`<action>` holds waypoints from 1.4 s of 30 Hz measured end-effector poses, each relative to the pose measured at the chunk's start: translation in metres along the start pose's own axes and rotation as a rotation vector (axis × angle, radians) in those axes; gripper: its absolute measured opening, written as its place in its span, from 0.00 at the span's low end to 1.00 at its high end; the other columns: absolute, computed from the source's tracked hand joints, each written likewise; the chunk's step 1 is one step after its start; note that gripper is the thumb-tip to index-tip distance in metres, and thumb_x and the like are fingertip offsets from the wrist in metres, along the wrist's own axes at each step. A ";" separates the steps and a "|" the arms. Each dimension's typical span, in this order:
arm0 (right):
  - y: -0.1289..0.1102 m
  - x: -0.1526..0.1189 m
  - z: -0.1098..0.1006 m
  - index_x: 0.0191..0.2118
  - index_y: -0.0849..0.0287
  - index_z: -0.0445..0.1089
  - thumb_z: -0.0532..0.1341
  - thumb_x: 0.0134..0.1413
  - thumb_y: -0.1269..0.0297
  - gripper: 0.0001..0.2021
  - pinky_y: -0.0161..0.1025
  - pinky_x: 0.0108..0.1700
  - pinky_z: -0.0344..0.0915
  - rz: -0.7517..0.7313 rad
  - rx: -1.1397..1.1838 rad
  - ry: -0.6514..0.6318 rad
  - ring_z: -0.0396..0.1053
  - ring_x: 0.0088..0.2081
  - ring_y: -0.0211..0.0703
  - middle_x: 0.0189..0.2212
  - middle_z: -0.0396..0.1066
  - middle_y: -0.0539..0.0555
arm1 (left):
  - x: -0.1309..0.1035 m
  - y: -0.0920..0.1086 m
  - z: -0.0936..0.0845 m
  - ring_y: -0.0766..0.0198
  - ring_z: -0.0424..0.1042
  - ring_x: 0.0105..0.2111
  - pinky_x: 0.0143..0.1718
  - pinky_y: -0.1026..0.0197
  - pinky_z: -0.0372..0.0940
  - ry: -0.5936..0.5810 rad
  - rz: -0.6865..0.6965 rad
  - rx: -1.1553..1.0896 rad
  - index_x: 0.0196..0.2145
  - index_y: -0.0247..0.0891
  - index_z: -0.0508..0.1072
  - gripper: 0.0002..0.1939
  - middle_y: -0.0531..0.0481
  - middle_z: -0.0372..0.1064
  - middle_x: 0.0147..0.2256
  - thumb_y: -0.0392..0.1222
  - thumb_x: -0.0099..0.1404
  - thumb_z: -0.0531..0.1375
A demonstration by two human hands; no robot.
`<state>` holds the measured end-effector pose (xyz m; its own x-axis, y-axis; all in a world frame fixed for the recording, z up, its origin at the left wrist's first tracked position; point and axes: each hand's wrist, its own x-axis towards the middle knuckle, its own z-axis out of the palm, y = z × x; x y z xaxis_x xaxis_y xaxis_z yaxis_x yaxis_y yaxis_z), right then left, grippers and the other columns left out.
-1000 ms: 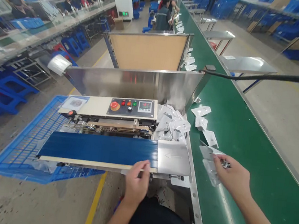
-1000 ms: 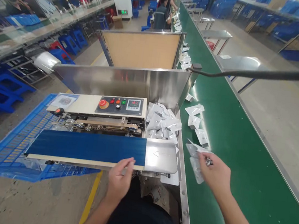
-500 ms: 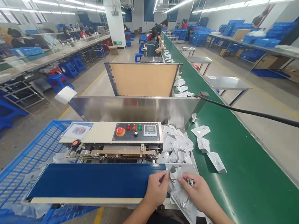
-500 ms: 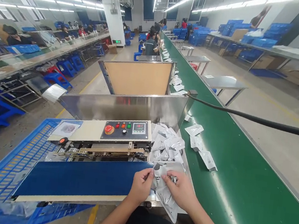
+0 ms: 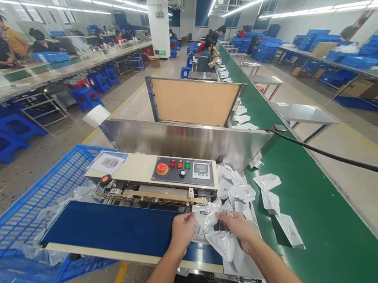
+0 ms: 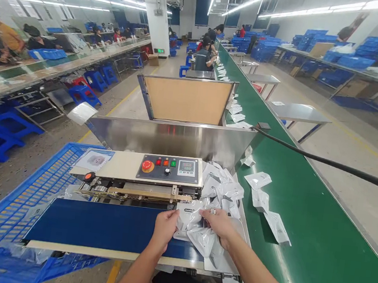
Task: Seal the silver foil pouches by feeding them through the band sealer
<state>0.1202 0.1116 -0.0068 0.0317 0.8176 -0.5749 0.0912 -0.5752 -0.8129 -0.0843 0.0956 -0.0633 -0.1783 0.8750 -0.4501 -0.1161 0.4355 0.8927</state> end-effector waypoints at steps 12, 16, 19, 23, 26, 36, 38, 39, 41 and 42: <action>-0.008 -0.039 -0.013 0.43 0.56 0.85 0.72 0.48 0.38 0.26 0.41 0.34 0.69 -0.169 -0.170 0.063 0.74 0.31 0.48 0.31 0.81 0.54 | -0.053 0.010 -0.062 0.43 0.82 0.49 0.54 0.48 0.74 0.283 0.249 0.038 0.48 0.36 0.86 0.31 0.33 0.84 0.46 0.66 0.61 0.72; -0.039 -0.052 -0.004 0.43 0.56 0.86 0.72 0.52 0.39 0.25 0.46 0.46 0.75 -0.361 -0.215 -0.124 0.80 0.39 0.54 0.35 0.84 0.57 | -0.068 0.019 -0.007 0.47 0.82 0.43 0.48 0.50 0.74 -0.368 0.073 -0.007 0.49 0.32 0.86 0.36 0.35 0.84 0.44 0.66 0.57 0.75; -0.046 -0.051 -0.018 0.46 0.56 0.86 0.73 0.50 0.37 0.28 0.48 0.54 0.76 -0.396 -0.103 -0.023 0.80 0.50 0.58 0.44 0.85 0.60 | -0.067 0.022 0.014 0.51 0.80 0.37 0.42 0.53 0.74 -0.529 -0.029 -0.015 0.49 0.29 0.86 0.40 0.37 0.84 0.38 0.69 0.54 0.76; -0.027 -0.051 -0.048 0.54 0.60 0.84 0.74 0.46 0.34 0.38 0.44 0.40 0.78 -0.277 0.050 0.098 0.81 0.39 0.53 0.46 0.84 0.64 | -0.063 0.017 0.014 0.49 0.82 0.38 0.45 0.51 0.75 -0.407 0.042 -0.068 0.50 0.29 0.86 0.42 0.34 0.85 0.40 0.70 0.53 0.76; -0.005 -0.058 -0.055 0.51 0.60 0.85 0.75 0.46 0.36 0.35 0.42 0.34 0.75 -0.269 -0.062 0.006 0.75 0.28 0.44 0.36 0.83 0.58 | -0.060 0.012 0.016 0.45 0.83 0.45 0.51 0.48 0.76 -0.406 0.168 -0.056 0.54 0.30 0.84 0.39 0.32 0.85 0.46 0.69 0.61 0.73; 0.017 -0.068 -0.043 0.44 0.55 0.86 0.70 0.55 0.39 0.25 0.42 0.40 0.76 -0.540 -0.316 0.043 0.76 0.33 0.49 0.35 0.83 0.56 | -0.059 0.024 0.029 0.52 0.80 0.36 0.41 0.58 0.72 -0.332 0.468 0.322 0.43 0.36 0.88 0.26 0.42 0.85 0.37 0.59 0.77 0.58; 0.017 -0.069 -0.041 0.35 0.55 0.84 0.67 0.59 0.38 0.23 0.40 0.38 0.74 -0.559 -0.337 0.042 0.74 0.31 0.47 0.30 0.81 0.54 | -0.059 0.026 0.031 0.56 0.75 0.32 0.38 0.60 0.68 -0.281 0.520 0.373 0.36 0.36 0.87 0.27 0.44 0.81 0.31 0.58 0.78 0.56; 0.018 -0.067 -0.040 0.30 0.55 0.80 0.64 0.61 0.37 0.25 0.39 0.36 0.71 -0.544 -0.336 0.067 0.72 0.30 0.46 0.26 0.77 0.53 | -0.058 0.025 0.032 0.58 0.72 0.30 0.36 0.61 0.66 -0.239 0.530 0.381 0.32 0.36 0.86 0.29 0.45 0.78 0.28 0.59 0.78 0.56; 0.020 -0.061 -0.040 0.22 0.54 0.71 0.61 0.62 0.35 0.29 0.38 0.31 0.65 -0.458 -0.299 0.145 0.66 0.25 0.42 0.19 0.70 0.51 | -0.053 0.018 0.037 0.61 0.67 0.26 0.32 0.62 0.61 -0.134 0.496 0.358 0.26 0.36 0.82 0.31 0.48 0.73 0.24 0.61 0.76 0.57; 0.022 -0.056 -0.041 0.21 0.54 0.68 0.61 0.61 0.34 0.30 0.38 0.30 0.63 -0.397 -0.267 0.179 0.63 0.23 0.41 0.18 0.68 0.50 | -0.049 0.012 0.039 0.61 0.64 0.25 0.30 0.62 0.59 -0.081 0.452 0.332 0.25 0.36 0.80 0.32 0.49 0.70 0.22 0.63 0.75 0.57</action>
<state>0.1610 0.0540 0.0112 0.1111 0.9769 -0.1824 0.3811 -0.2114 -0.9000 -0.0391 0.0665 -0.0295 -0.0618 0.9976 -0.0296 0.2706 0.0453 0.9616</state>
